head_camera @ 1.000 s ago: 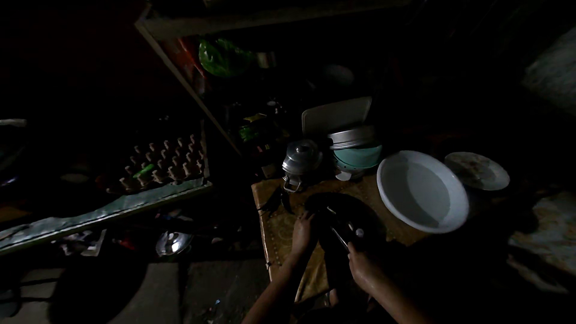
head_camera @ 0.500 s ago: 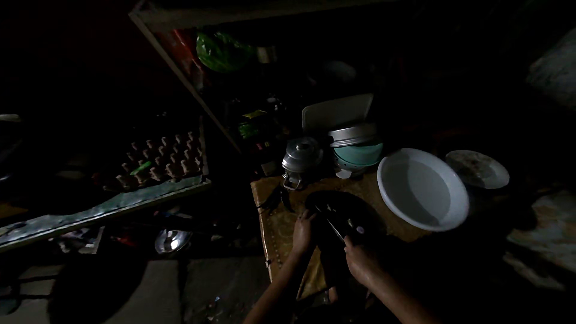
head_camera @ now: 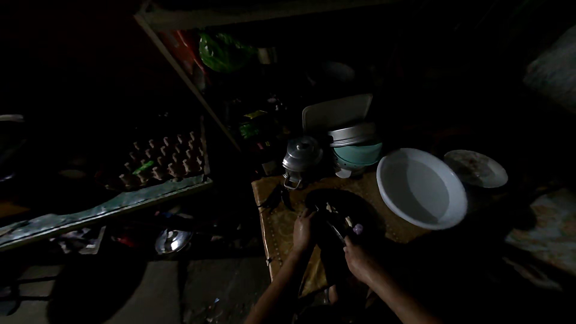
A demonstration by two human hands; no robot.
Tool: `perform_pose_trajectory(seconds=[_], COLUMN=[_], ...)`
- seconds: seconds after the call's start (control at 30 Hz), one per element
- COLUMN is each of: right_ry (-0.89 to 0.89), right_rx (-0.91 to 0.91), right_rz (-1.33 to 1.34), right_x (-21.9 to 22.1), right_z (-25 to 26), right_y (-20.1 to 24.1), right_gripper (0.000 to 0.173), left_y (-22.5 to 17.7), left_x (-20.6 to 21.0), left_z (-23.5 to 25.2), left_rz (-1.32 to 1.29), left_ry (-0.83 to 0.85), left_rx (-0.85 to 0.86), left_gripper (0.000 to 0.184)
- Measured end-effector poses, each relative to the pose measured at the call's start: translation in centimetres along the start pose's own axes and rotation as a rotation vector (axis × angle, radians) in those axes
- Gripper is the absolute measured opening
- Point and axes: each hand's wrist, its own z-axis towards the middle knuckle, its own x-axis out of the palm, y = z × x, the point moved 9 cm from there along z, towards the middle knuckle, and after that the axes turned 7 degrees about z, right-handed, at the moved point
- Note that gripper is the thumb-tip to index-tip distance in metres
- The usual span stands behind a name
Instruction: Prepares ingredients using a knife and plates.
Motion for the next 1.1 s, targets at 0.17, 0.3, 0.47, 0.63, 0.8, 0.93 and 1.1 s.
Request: perform_pose_trajectory(seconds=[0.17,0.3,0.47,0.63,0.8,0.93,1.1], right_ry=[0.003,0.028,0.029,-0.04,0.002,0.017,0.017], right_rx=[0.025,0.014,0.012,-0.011,0.019,-0.019,0.003], right_rz=[-0.035,-0.05,-0.042,-0.067,-0.024,-0.026,-0.06], right_x=[-1.0,-0.2,0.3,0.3,-0.5,-0.6,-0.2], right_z=[-0.5,-0.8,0.2,1.2,0.4,-0.5,-0.8], right_y=[0.7,0.9,1.0,1.6,0.2,1.2,1.1], right_gripper=[0.045,0.044,0.044,0.041,0.046,0.043,0.043], left_y=[0.1,0.1,0.4,0.5,0.7,0.7,0.5], left_x=[0.0,0.0,0.1,0.1,-0.1,-0.1,-0.2], left_z=[-0.1,-0.2,-0.1,0.0,-0.3,-0.4,-0.7], left_rz=[-0.024,-0.032,-0.019,0.01,-0.007,0.013,0.01], left_ry=[-0.011,-0.021,0.011,0.038,-0.039,-0.065,-0.131], left_rx=[0.002,-0.007,-0.016,-0.027,-0.004,0.006,0.024], left_gripper=[0.024,0.026,0.028,0.027,0.026,0.026,0.023])
